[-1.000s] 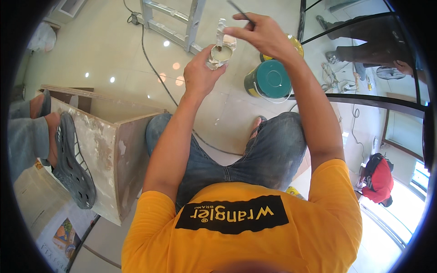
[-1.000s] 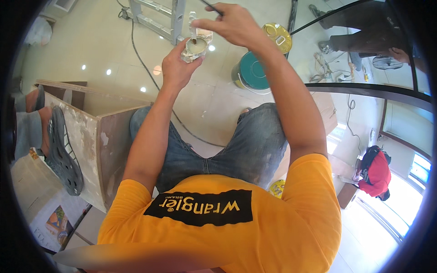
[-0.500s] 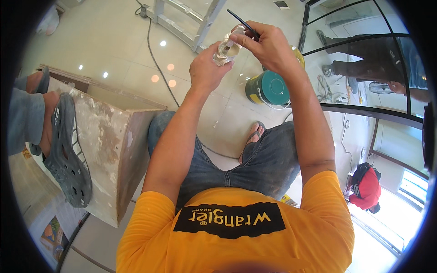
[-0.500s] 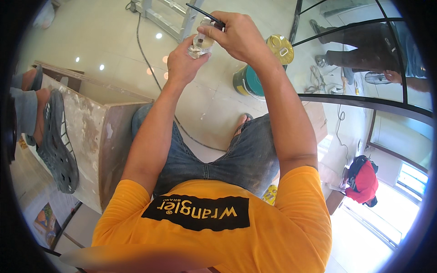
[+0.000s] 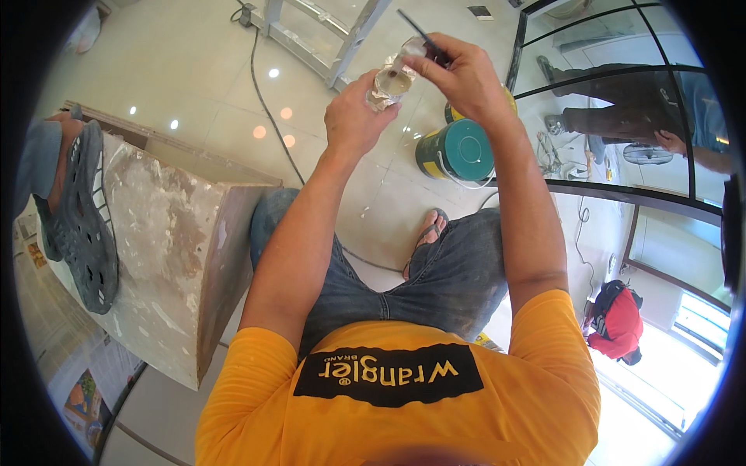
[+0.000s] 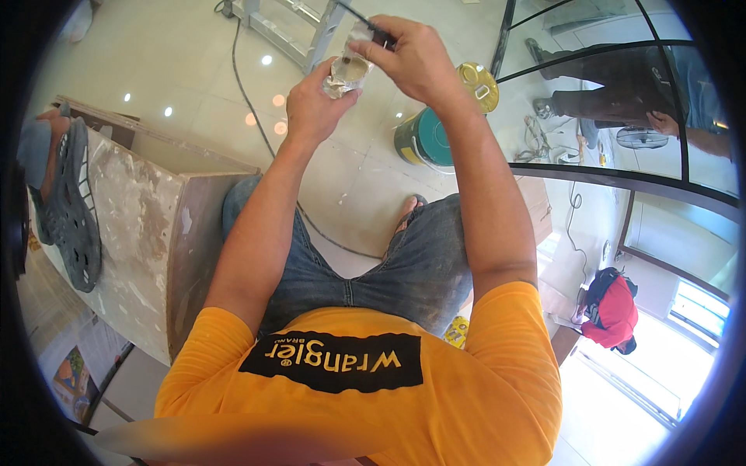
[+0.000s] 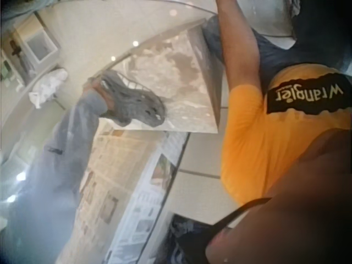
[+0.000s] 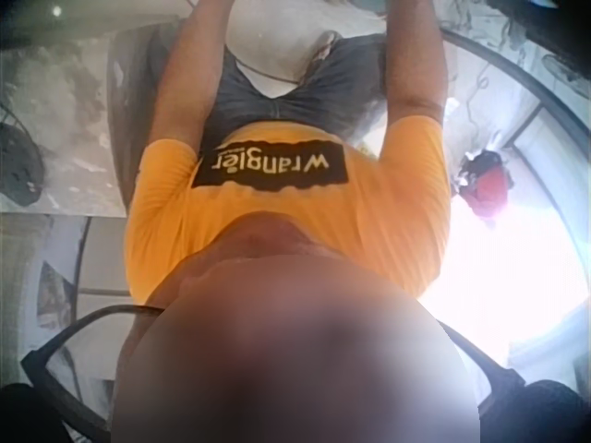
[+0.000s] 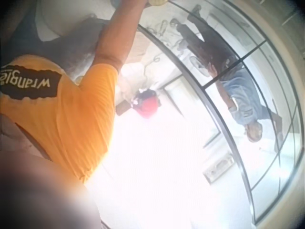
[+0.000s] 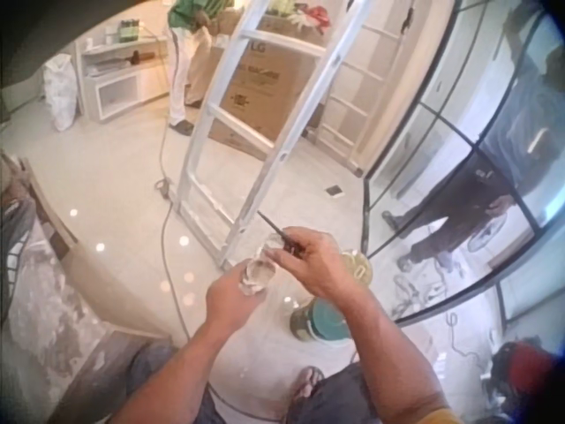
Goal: The person opens a small paint can, then uses a stick to scoop paint from a larger bucket and transfer it into the small can. They stir the contents of the small can repeatedly with the stick.
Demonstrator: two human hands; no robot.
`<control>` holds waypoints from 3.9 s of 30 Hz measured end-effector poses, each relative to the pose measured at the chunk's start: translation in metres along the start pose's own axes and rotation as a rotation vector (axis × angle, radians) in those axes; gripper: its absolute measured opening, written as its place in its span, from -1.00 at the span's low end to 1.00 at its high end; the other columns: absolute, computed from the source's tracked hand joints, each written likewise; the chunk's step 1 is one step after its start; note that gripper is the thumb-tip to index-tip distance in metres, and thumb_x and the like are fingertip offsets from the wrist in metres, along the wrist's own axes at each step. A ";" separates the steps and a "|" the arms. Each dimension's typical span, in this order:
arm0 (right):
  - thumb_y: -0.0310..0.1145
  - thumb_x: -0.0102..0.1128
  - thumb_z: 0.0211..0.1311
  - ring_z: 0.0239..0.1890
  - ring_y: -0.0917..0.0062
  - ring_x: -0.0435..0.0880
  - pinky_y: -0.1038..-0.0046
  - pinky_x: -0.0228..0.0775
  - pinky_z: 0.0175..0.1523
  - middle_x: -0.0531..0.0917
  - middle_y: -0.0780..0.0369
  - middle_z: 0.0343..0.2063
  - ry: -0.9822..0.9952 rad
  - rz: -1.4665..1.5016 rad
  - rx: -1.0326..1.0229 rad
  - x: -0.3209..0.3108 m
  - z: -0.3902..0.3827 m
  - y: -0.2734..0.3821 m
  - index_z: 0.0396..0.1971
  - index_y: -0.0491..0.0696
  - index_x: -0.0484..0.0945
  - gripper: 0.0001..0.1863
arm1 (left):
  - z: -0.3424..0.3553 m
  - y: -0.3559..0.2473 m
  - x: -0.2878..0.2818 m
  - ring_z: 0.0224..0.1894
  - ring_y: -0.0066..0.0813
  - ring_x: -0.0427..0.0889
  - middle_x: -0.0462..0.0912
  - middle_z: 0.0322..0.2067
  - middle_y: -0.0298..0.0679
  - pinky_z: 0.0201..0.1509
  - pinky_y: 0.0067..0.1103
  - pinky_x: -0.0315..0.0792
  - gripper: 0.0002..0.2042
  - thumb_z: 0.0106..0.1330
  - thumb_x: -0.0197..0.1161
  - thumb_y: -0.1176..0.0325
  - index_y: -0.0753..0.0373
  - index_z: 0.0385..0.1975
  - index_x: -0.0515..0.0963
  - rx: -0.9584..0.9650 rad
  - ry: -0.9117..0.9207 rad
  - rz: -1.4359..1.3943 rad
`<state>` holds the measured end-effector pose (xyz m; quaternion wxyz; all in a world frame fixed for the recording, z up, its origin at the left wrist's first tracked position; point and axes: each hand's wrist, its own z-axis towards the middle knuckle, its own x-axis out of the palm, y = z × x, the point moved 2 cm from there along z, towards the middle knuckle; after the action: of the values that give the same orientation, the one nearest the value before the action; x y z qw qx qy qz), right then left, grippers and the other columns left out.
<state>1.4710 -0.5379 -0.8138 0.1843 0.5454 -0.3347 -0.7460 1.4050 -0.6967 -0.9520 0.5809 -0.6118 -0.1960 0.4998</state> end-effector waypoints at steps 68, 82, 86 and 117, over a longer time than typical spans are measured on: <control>0.00 0.32 0.57 -0.50 0.63 0.37 0.45 0.31 -0.34 0.56 0.31 -0.55 -0.011 0.056 0.000 0.021 0.005 -0.020 -0.10 -0.09 0.76 -0.60 | 0.002 0.004 0.003 0.01 -0.10 0.83 0.85 -0.02 -0.15 0.12 -0.30 0.65 -0.36 0.12 0.65 0.20 0.08 0.28 0.66 -0.010 -0.057 0.137; -0.04 0.31 0.58 -0.46 0.62 0.46 0.42 0.38 -0.29 0.63 0.30 -0.52 -0.037 0.041 -0.035 0.019 0.005 -0.016 -0.10 -0.11 0.75 -0.62 | 0.003 0.006 0.002 0.01 -0.14 0.83 0.85 -0.02 -0.20 0.11 -0.31 0.65 -0.37 0.14 0.66 0.20 0.04 0.28 0.67 -0.007 -0.071 0.137; -0.05 0.32 0.59 -0.40 0.64 0.49 0.45 0.41 -0.23 0.71 0.33 -0.44 0.055 -0.207 0.091 0.017 0.003 -0.018 -0.05 -0.11 0.76 -0.62 | 0.003 0.006 0.002 0.00 -0.14 0.83 0.85 -0.03 -0.19 0.10 -0.31 0.65 -0.37 0.15 0.65 0.19 0.04 0.28 0.66 -0.021 -0.063 0.153; -0.18 0.27 0.53 -0.49 0.13 0.64 0.16 0.47 -0.28 0.67 -0.04 -0.52 -0.012 0.018 -0.018 0.019 0.007 -0.010 -0.25 -0.20 0.64 -0.67 | 0.003 0.005 0.001 0.06 -0.10 0.80 0.80 0.04 -0.21 0.13 -0.23 0.63 -0.39 0.17 0.61 0.19 0.01 0.29 0.65 -0.038 -0.046 0.107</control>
<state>1.4592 -0.5408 -0.8328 0.1939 0.5363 -0.3341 -0.7504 1.4012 -0.6953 -0.9561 0.5371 -0.6207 -0.1857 0.5402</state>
